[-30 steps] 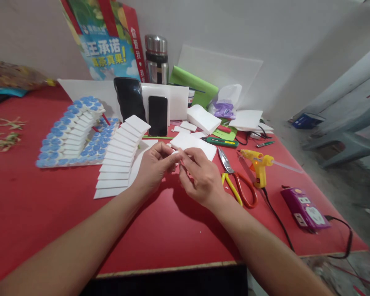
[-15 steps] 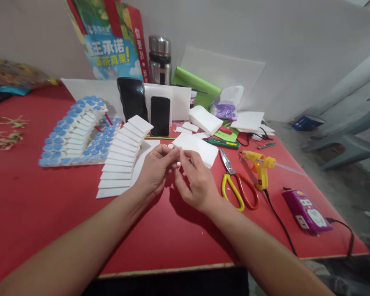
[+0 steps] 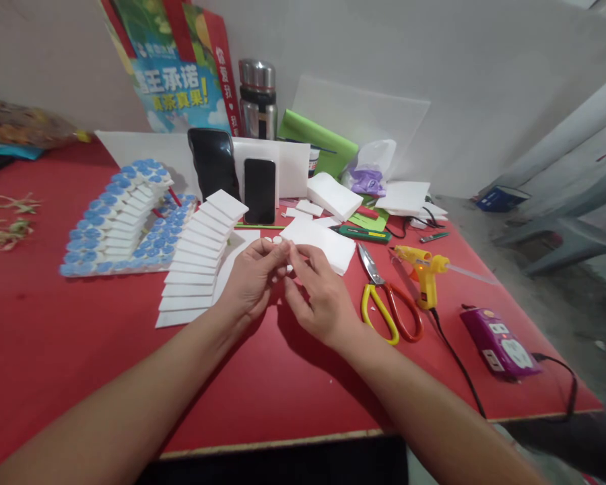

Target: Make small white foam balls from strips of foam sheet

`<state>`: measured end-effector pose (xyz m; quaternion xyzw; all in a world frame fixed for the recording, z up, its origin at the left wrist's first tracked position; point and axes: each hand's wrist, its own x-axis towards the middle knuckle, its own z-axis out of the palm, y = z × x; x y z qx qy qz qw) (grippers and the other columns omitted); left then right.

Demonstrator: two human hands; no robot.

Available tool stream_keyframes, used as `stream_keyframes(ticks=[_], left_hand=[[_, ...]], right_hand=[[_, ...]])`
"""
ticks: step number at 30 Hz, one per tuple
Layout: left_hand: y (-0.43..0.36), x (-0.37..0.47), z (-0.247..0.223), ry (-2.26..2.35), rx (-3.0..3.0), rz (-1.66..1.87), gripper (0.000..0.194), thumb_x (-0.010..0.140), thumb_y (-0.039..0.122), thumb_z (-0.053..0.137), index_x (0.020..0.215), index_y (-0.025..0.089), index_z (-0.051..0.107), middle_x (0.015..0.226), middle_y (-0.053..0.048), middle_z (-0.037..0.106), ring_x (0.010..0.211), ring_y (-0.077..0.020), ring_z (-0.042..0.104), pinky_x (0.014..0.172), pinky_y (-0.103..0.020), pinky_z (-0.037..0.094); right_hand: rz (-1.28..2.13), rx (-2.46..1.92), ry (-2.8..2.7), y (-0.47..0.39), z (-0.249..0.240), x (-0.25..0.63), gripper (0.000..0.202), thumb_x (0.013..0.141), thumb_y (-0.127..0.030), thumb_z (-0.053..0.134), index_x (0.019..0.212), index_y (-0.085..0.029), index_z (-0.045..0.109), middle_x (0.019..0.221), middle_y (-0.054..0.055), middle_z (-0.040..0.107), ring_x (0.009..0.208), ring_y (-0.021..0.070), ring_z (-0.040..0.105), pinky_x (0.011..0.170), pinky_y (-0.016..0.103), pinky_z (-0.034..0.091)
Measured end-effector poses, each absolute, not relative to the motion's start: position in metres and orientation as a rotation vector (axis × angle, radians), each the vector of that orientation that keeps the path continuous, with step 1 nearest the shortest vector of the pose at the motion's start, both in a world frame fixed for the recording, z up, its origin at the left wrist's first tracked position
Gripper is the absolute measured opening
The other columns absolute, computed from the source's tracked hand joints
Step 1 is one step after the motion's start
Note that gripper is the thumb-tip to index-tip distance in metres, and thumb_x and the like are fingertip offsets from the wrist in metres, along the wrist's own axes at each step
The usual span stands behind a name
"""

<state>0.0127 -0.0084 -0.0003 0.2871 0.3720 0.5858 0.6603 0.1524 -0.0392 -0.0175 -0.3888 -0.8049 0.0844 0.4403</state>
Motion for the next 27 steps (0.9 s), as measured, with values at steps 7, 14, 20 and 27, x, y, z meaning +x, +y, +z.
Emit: stream_keyframes(ticks=[7,14,20,27], left_hand=[[-0.003,0.010,-0.003,0.807,0.583,1.277,0.055,0.051,0.039,0.103,0.064,0.015,0.056,0.052,0.005,0.056,0.046,-0.0027,0.044,0.045,-0.012,0.037],[-0.002,0.007,-0.003,0.795,0.581,1.251,0.049,0.054,0.034,0.103,0.067,0.013,0.060,0.052,0.006,0.055,0.044,-0.0012,0.043,0.043,-0.010,0.037],[0.001,0.006,-0.001,0.792,0.512,1.199,0.043,0.053,0.030,0.103,0.069,0.013,0.067,0.053,0.004,0.056,0.045,-0.0027,0.046,0.042,-0.010,0.042],[0.004,0.007,-0.001,0.752,0.429,1.213,0.041,0.051,0.026,0.104,0.072,0.012,0.071,0.057,0.003,0.061,0.048,-0.0035,0.051,0.044,-0.010,0.046]], right_hand=[[0.208,-0.931,-2.037,-0.042,-0.019,0.148,0.058,0.103,-0.017,0.047,0.159,-0.015,0.037,0.147,0.023,0.053,0.125,0.0283,0.065,0.100,0.044,0.063],[0.199,-0.954,-2.028,-0.039,-0.014,0.151,0.051,0.102,-0.017,0.046,0.154,-0.015,0.045,0.146,0.023,0.056,0.125,0.0263,0.067,0.103,0.041,0.061],[0.216,-1.031,-2.044,-0.036,-0.014,0.151,0.051,0.101,-0.018,0.046,0.152,-0.015,0.048,0.150,0.021,0.055,0.128,0.0246,0.065,0.105,0.039,0.061],[0.216,-0.988,-2.068,-0.036,-0.015,0.151,0.051,0.101,-0.017,0.046,0.151,-0.009,0.049,0.151,0.025,0.053,0.138,0.0266,0.059,0.109,0.040,0.058]])
